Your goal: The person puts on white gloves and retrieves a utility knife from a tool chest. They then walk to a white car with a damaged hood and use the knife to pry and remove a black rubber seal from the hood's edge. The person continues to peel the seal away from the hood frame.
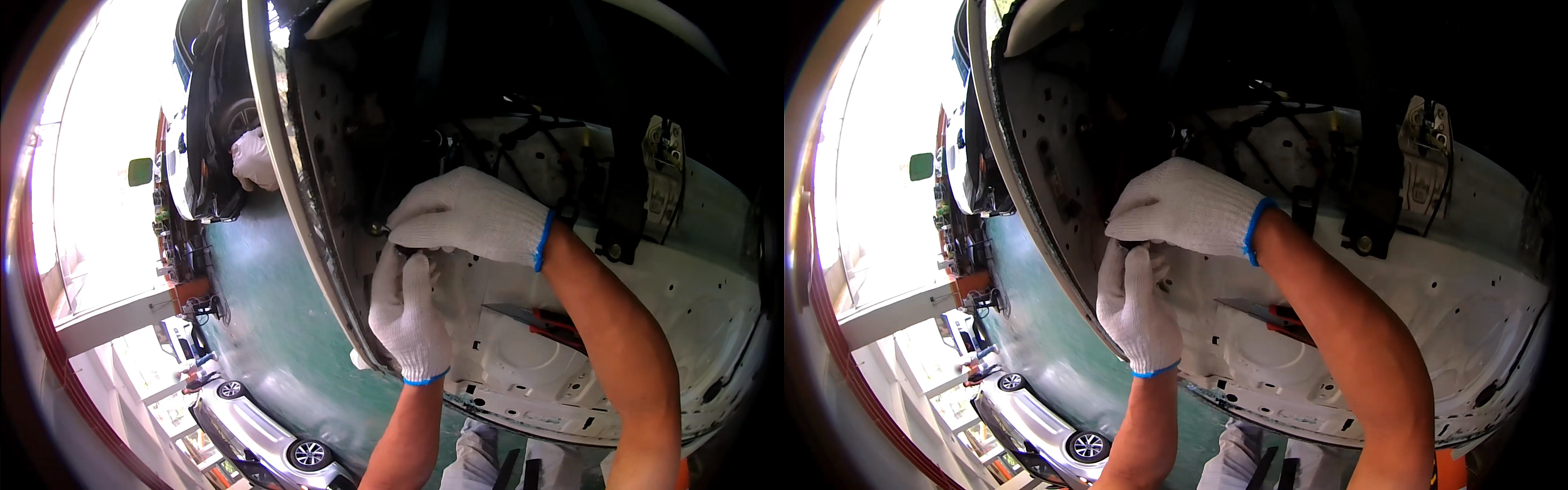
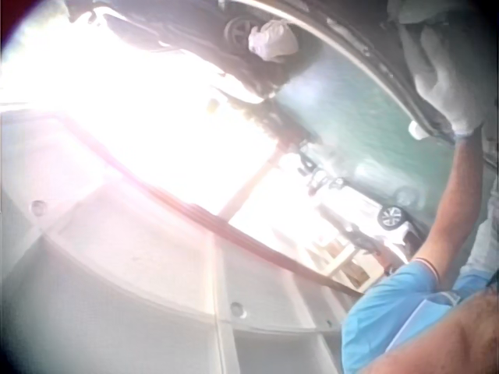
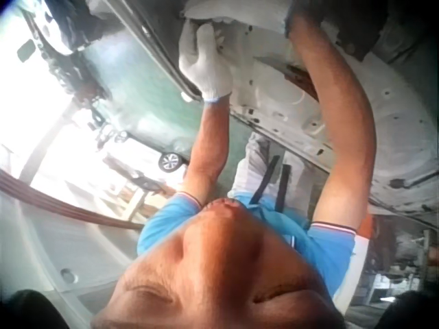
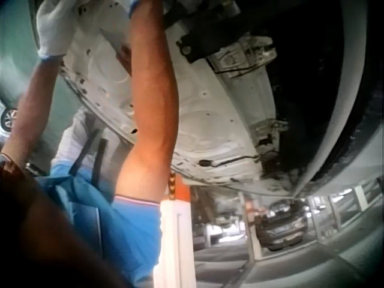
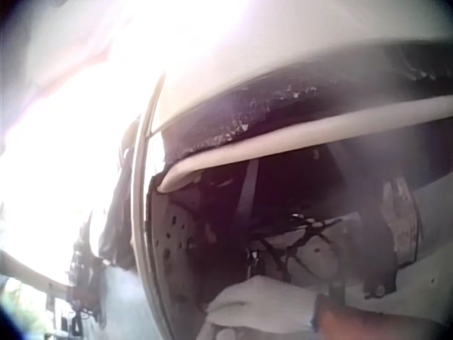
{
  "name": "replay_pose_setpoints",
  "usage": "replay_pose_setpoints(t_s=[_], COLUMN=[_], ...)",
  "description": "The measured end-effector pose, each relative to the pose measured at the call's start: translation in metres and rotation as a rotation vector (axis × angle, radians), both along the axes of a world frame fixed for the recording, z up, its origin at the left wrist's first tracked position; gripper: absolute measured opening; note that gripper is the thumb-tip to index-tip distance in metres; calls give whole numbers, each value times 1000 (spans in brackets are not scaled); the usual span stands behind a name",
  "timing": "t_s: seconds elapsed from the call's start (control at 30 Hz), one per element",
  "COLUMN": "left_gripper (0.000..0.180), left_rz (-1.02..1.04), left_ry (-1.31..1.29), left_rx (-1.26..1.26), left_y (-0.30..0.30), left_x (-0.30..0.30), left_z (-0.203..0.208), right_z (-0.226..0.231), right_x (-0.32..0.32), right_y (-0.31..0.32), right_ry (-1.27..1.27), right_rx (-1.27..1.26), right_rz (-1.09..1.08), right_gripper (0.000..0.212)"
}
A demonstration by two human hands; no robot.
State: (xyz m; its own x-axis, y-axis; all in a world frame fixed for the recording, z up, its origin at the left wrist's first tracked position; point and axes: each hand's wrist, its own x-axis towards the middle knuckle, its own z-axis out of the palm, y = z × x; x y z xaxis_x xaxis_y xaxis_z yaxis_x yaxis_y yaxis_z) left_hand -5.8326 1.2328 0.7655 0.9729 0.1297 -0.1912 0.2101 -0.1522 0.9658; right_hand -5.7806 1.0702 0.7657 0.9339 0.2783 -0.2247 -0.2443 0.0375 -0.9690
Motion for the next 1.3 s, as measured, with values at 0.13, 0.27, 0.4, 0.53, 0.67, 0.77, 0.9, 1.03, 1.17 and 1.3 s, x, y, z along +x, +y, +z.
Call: replay_pose_setpoints(t_s=[0.13,0.27,0.4,0.53,0.67,0.77,0.9,1.03,1.17,1.3], left_gripper=[43,41,38,36,32,30,31,41,60,72], left_rz=[0,6,42,17,89,107,38,26,-101,-238], left_ry=[-13,23,31,-47,-3,-27,-150,-75,31,112], left_rx=[119,198,161,148,83,65,304,251,153,129], left_y=[-2,-5,-3,-2,-4,-11,-2,-2,3,13], left_x=[-3,1,4,1,2,4,0,0,9,-1], left_z=[3,12,13,8,5,4,-3,-7,2,20], right_z=[3,7,-6,6,3,-5,19,1,6,24], right_x=[8,12,9,9,10,8,10,-3,-49,-110], right_y=[7,15,25,27,31,26,15,3,-17,-26], right_ry=[-26,51,-115,115,71,60,177,-269,-292,-64], right_rx=[-62,-92,-88,-21,-11,84,43,-115,-488,-604], right_rz=[11,-6,-104,-134,-165,-190,-44,-121,-222,-175], right_gripper=[36,33,31,29,28,27,25,29,35,39])
